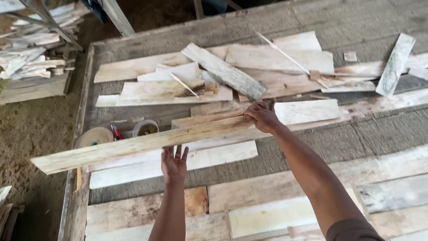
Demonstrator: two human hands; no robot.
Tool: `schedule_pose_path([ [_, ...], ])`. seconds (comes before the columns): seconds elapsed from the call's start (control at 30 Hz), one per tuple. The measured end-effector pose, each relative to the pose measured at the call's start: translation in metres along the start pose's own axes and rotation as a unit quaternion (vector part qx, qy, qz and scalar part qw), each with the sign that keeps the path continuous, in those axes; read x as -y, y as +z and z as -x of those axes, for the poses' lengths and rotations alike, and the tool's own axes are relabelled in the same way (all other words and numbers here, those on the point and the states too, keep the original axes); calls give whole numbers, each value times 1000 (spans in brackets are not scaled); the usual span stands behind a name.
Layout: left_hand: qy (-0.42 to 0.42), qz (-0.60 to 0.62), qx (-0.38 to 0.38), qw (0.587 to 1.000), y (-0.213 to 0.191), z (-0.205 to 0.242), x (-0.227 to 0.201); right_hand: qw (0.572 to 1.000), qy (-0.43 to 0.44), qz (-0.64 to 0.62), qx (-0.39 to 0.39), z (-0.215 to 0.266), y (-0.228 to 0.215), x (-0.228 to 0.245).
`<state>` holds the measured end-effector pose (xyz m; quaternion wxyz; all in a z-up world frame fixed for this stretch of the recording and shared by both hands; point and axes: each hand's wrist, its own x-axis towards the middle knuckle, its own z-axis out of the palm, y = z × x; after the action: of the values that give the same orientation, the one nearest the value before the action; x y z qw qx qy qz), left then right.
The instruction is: The person applies a paste-like substance from a small container onto wooden planks using a small stick, then arranges and aligns the planks on a workbench. The person repeatedly dips the stick into the container and spreads the substance along the plank edges before positioning them.
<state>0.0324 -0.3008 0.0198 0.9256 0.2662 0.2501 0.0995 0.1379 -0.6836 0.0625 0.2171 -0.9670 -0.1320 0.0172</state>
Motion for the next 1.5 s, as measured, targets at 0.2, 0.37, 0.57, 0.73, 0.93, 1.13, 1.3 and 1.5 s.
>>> schedule_pose_path([
  [0.2,9,61,-62,996,-82,-3,33,996,43,34,-72,63,63,10],
  [0.37,0,49,-123,991,-97,55,20,976,159,-82,-127,149,98,11],
  [0.57,1,44,-166,985,-165,46,24,769,414,-441,-205,180,152,-64],
  [0.73,4,38,-191,981,-173,51,27,627,495,-536,-272,176,139,-57],
  [0.93,-35,15,-197,980,-177,38,32,580,503,-576,-282,171,142,-70],
  [1.13,-62,-15,-199,978,-186,26,49,534,538,-586,-286,168,116,-63],
  [1.3,-80,-32,-198,976,-184,26,55,554,544,-577,-253,173,117,-74],
  [1.5,-62,-27,-191,979,-172,32,50,550,530,-555,-328,168,148,-118],
])
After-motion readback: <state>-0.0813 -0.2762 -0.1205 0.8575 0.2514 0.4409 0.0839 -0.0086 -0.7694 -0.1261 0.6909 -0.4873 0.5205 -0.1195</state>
